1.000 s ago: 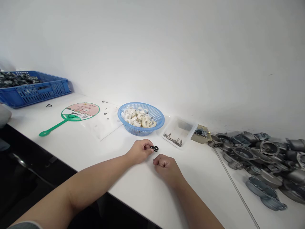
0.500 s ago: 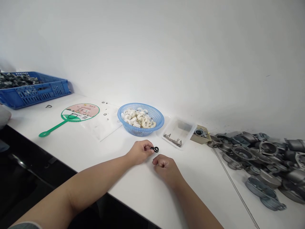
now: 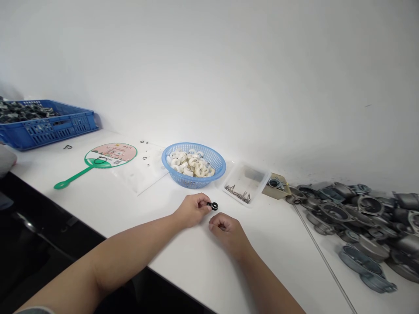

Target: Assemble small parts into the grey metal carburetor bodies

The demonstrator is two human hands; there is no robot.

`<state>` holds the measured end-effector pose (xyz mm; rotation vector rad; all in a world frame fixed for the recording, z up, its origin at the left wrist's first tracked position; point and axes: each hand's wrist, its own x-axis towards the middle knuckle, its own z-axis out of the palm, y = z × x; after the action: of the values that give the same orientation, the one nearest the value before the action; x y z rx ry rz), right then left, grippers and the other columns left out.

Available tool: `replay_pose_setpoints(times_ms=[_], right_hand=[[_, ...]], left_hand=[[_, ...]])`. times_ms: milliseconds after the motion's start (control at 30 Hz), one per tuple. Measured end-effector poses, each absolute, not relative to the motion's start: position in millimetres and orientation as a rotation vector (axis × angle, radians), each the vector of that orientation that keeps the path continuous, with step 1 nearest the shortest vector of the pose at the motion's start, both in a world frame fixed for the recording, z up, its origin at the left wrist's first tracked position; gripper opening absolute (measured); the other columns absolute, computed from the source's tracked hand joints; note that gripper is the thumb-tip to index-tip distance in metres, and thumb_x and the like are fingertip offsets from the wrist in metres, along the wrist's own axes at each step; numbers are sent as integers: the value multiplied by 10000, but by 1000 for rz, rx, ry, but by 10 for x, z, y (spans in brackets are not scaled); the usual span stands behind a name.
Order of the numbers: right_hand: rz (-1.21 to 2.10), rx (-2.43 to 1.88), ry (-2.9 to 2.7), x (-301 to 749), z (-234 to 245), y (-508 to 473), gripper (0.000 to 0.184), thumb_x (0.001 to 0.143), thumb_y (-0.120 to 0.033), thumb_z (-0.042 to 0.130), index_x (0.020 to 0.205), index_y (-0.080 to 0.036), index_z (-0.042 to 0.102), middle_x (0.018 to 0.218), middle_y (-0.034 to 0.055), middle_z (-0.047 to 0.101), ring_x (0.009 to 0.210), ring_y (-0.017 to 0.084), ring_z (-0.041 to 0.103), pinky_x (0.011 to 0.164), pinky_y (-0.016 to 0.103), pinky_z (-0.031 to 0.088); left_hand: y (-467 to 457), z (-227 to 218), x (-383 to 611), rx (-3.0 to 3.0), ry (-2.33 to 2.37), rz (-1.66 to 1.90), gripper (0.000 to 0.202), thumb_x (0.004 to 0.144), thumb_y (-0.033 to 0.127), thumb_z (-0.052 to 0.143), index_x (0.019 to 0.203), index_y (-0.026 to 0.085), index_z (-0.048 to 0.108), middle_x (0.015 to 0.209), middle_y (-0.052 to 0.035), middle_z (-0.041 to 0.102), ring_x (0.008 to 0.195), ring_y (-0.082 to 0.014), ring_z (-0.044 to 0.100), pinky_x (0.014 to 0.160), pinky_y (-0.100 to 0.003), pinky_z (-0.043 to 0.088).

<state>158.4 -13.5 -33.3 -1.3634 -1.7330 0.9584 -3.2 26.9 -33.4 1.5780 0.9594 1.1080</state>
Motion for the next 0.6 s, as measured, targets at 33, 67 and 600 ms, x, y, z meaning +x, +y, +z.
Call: replay_pose_setpoints(times_ms=[33, 67, 600], right_hand=[[956, -1362, -1734, 1582, -330, -135, 209, 673, -355, 582, 575, -187, 508, 623, -2, 527, 530, 104, 409, 491, 232, 325], [948, -1365, -1734, 1581, -326, -137, 207, 675, -354, 581, 576, -187, 511, 622, -2, 527, 529, 104, 410, 492, 233, 326], [917, -1406, -1688, 1571, -275, -163, 205, 690, -376, 578, 603, -191, 554, 539, -22, 455, 501, 103, 368, 470, 230, 295]], left_hand=[[270, -338, -30, 1579, 962, 1107, 145, 720, 251, 585, 822, 152, 612, 559, 60, 433, 513, -73, 356, 497, -215, 289], [272, -341, -28, 1580, 965, 1105, 144, 720, 249, 585, 823, 153, 613, 560, 59, 436, 514, -74, 357, 499, -215, 290], [284, -364, -21, 1606, 980, 1106, 143, 712, 243, 588, 826, 161, 618, 566, 52, 471, 514, -79, 382, 507, -219, 308]])
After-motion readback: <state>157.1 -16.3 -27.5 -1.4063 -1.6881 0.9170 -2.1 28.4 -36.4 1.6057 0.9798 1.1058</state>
